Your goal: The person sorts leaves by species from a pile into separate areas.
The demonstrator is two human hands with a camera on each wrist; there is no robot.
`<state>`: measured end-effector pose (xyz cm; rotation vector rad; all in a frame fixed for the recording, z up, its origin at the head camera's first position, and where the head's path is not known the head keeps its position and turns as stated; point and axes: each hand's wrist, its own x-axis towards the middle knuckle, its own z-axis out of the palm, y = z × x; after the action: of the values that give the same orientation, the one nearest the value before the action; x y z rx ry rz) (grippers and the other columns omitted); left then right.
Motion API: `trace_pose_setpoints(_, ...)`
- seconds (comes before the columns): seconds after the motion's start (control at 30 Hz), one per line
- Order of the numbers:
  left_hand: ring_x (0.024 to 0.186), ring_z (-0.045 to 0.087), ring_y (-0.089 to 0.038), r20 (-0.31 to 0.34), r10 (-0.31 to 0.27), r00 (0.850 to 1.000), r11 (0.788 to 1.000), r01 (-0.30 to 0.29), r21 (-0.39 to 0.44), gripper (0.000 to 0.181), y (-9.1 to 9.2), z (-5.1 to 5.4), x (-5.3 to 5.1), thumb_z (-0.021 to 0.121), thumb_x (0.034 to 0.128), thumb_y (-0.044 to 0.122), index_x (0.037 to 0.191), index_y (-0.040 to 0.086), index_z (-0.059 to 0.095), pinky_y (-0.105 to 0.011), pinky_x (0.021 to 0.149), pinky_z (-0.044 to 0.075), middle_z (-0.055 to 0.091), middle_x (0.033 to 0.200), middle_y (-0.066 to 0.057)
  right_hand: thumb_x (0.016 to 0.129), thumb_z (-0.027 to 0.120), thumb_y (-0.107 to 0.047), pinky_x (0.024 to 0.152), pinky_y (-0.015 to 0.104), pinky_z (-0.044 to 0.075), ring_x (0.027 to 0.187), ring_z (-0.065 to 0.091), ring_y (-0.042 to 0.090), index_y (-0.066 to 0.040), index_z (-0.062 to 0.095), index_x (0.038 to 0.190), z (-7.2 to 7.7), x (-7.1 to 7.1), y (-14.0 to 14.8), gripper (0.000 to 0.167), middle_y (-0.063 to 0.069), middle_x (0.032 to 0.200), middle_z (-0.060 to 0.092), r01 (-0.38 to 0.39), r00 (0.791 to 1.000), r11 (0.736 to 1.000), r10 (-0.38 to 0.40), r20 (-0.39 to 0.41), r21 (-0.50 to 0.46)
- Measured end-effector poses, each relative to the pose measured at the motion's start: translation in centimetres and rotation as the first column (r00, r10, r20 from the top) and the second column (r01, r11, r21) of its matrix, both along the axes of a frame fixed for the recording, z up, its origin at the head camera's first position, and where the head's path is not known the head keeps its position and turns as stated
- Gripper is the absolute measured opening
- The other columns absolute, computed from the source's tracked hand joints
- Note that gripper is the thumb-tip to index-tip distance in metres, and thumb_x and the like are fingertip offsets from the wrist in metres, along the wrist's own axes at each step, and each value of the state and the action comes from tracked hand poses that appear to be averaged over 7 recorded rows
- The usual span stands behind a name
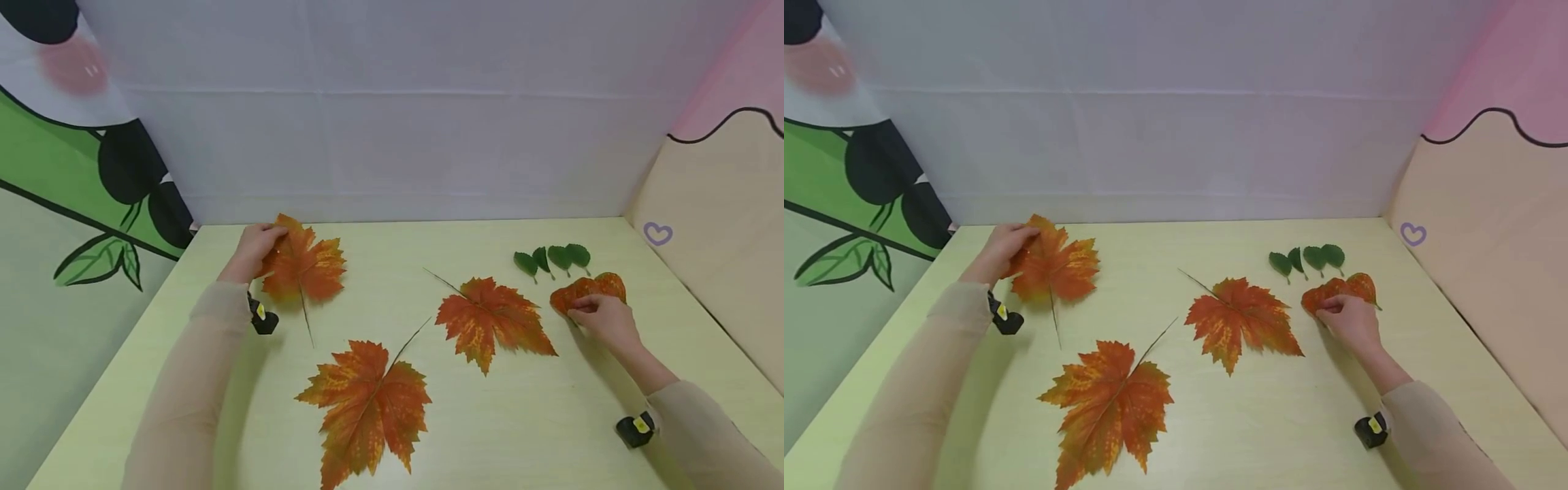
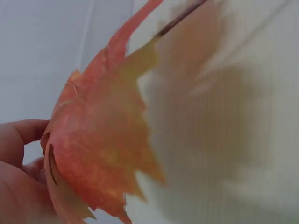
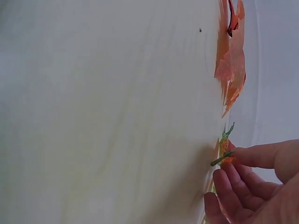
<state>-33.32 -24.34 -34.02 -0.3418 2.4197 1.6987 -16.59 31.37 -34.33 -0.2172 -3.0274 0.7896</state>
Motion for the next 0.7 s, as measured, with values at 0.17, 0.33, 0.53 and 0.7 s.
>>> trace_pose_setpoints(0.17,0.06,0.05,-0.015,-0.032,-0.066,0.997,0.98,0.059,-0.188,0.032,-1.0,-0.2,-1.2,0.048,0.0911,0.032,0.107,0.004,0.055,-0.03,0.055,0.045,0.05,0.075,0.0,0.085,0.062,-0.02,0.057,0.027,0.042,0.075,0.059,0.029,0.009,0.062,0.099,0.0,0.0,0.0,0.032,0.025,0.092,0.064,0.004,1.0,1.0,-0.004,0.008,0.005)
trace_pose_setpoints(0.33,0.075,0.046,-0.025,-0.121,-0.158,0.98,0.919,0.101,-0.382,0.032,-1.7,-0.5,-1.9,0.046,0.0916,0.028,0.106,0.001,0.052,-0.036,0.063,0.042,0.051,0.093,-0.013,0.084,0.062,-0.02,0.057,0.028,0.043,0.075,0.059,0.029,0.011,0.061,0.1,-0.1,0.0,-0.1,0.034,0.026,0.092,0.064,0.0,1.0,1.0,0.0,0.015,0.01)
trace_pose_setpoints(0.53,0.097,0.048,-0.041,-0.177,-0.189,0.966,0.835,0.064,-0.546,0.032,-1.9,-1.1,-2.1,0.046,0.0936,0.027,0.11,0.0,0.05,-0.063,0.092,0.014,0.054,0.109,-0.026,0.085,0.062,-0.019,0.057,0.027,0.043,0.074,0.059,0.029,0.012,0.061,0.099,-0.2,-0.1,0.1,0.034,0.026,0.09,0.064,0.002,1.0,1.0,-0.002,0.017,0.012)
trace_pose_setpoints(0.7,0.098,0.048,-0.043,-0.192,-0.164,0.968,0.813,0.022,-0.581,0.032,-1.9,-1.9,-2.5,0.048,0.0938,0.029,0.111,0.002,0.051,-0.063,0.087,0.006,0.055,0.11,-0.025,0.084,0.062,-0.019,0.057,0.027,0.042,0.074,0.058,0.028,0.011,0.061,0.099,-0.4,-0.3,0.1,0.034,0.025,0.091,0.064,0.01,1.0,1.0,-0.01,0.019,0.009)
